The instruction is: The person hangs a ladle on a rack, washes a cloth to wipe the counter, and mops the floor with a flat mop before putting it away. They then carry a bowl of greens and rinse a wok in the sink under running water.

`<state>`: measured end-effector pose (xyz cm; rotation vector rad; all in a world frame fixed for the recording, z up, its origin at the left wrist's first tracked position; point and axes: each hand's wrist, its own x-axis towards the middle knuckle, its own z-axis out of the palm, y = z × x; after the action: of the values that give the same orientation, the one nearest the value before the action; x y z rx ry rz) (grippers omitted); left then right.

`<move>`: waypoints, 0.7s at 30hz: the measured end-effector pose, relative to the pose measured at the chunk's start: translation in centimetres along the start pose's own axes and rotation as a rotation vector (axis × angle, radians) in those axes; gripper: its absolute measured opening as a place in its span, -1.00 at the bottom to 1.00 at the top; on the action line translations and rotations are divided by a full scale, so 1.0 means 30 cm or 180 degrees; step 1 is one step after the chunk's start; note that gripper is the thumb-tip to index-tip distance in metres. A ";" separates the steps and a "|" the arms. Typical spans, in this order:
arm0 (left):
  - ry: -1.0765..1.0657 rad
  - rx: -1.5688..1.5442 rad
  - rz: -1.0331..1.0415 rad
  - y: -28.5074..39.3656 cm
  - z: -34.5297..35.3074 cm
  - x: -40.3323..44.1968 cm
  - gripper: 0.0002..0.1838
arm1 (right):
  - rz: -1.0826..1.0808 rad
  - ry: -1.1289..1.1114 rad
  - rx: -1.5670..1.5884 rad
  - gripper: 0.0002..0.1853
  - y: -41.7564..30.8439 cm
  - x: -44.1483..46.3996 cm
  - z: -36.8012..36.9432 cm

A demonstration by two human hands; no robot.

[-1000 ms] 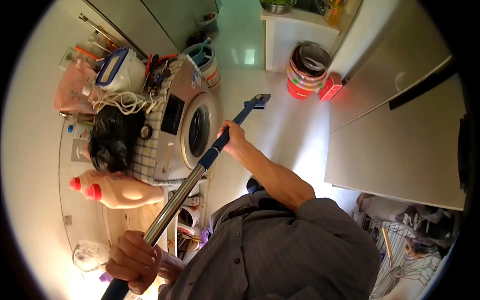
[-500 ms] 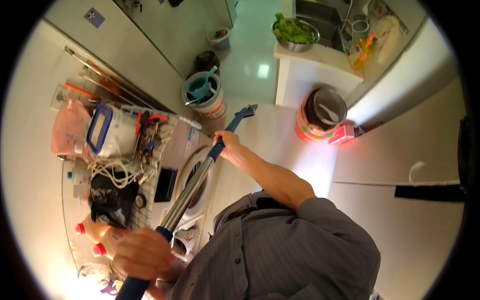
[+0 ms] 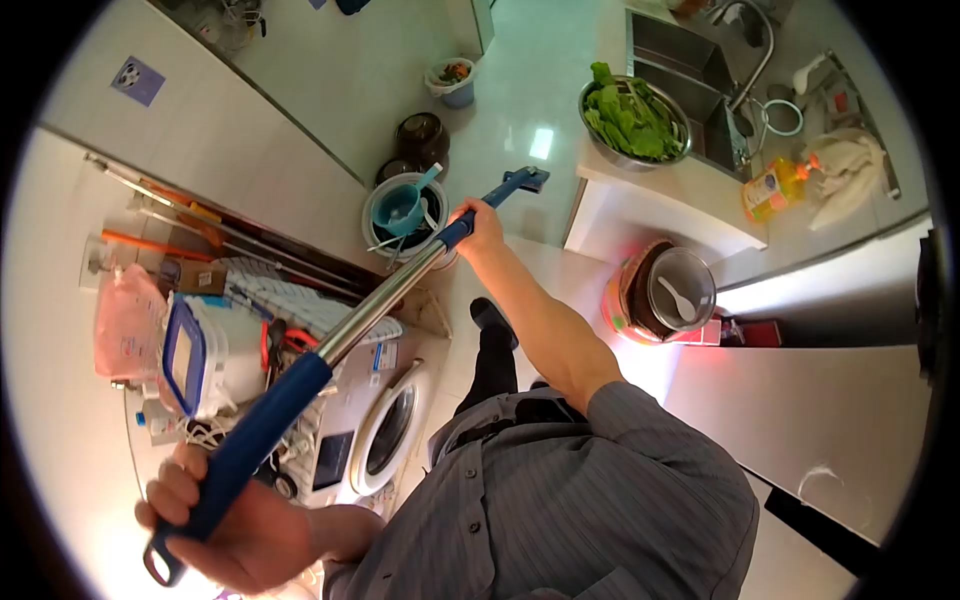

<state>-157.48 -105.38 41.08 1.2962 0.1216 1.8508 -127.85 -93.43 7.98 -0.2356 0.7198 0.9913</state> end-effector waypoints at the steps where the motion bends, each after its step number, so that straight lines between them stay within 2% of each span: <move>1: 0.0193 0.0121 0.0006 -0.101 0.034 0.027 -0.81 | -0.0088 -0.0093 0.0054 -0.87 -0.031 0.072 0.013; 3: -0.0149 -0.0216 -0.0276 -0.288 -0.010 0.096 -0.82 | -0.0061 -0.0173 0.0197 -0.86 -0.102 0.234 0.012; 4: 0.0185 -0.0098 -0.0392 -0.392 0.015 0.121 -0.75 | -0.0172 -0.0125 0.0217 -0.85 -0.135 0.313 0.007; 7: -0.0402 -0.0111 -0.0703 -0.688 -0.007 0.200 -0.67 | -0.0526 0.0176 0.0043 -0.82 -0.237 0.477 0.041; 8: -0.0586 -0.0422 -0.0918 -0.769 -0.012 0.238 -0.68 | -0.0518 0.0317 -0.0259 -0.81 -0.258 0.515 0.046; 10: -0.0850 -0.0653 -0.1029 -0.872 -0.009 0.342 -0.67 | -0.0347 0.0518 -0.0770 -0.79 -0.258 0.592 0.078; 11: -0.1098 -0.0895 -0.1068 -0.921 0.003 0.382 -0.66 | -0.0362 0.0533 -0.0769 -0.79 -0.256 0.645 0.115; 13: -0.1128 -0.0942 -0.1163 -1.028 0.048 0.442 -0.64 | -0.0205 0.0579 -0.0630 -0.77 -0.220 0.728 0.151; 16: -0.2383 -0.1219 -0.1295 -1.193 0.130 0.514 -0.65 | -0.0118 0.0884 -0.0480 -0.74 -0.199 0.815 0.199; 19: -0.3053 -0.1768 -0.1518 -1.343 0.211 0.540 -0.69 | -0.0148 0.1098 -0.0653 -0.78 -0.175 0.872 0.250; 21: -0.3337 -0.2050 -0.1505 -1.426 0.230 0.608 -0.67 | -0.0053 0.0857 -0.0640 -0.83 -0.180 0.907 0.273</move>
<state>-128.95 -68.42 35.53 1.4211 -0.6209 0.5705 -110.44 -73.86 -4.28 -0.5577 0.8610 1.0276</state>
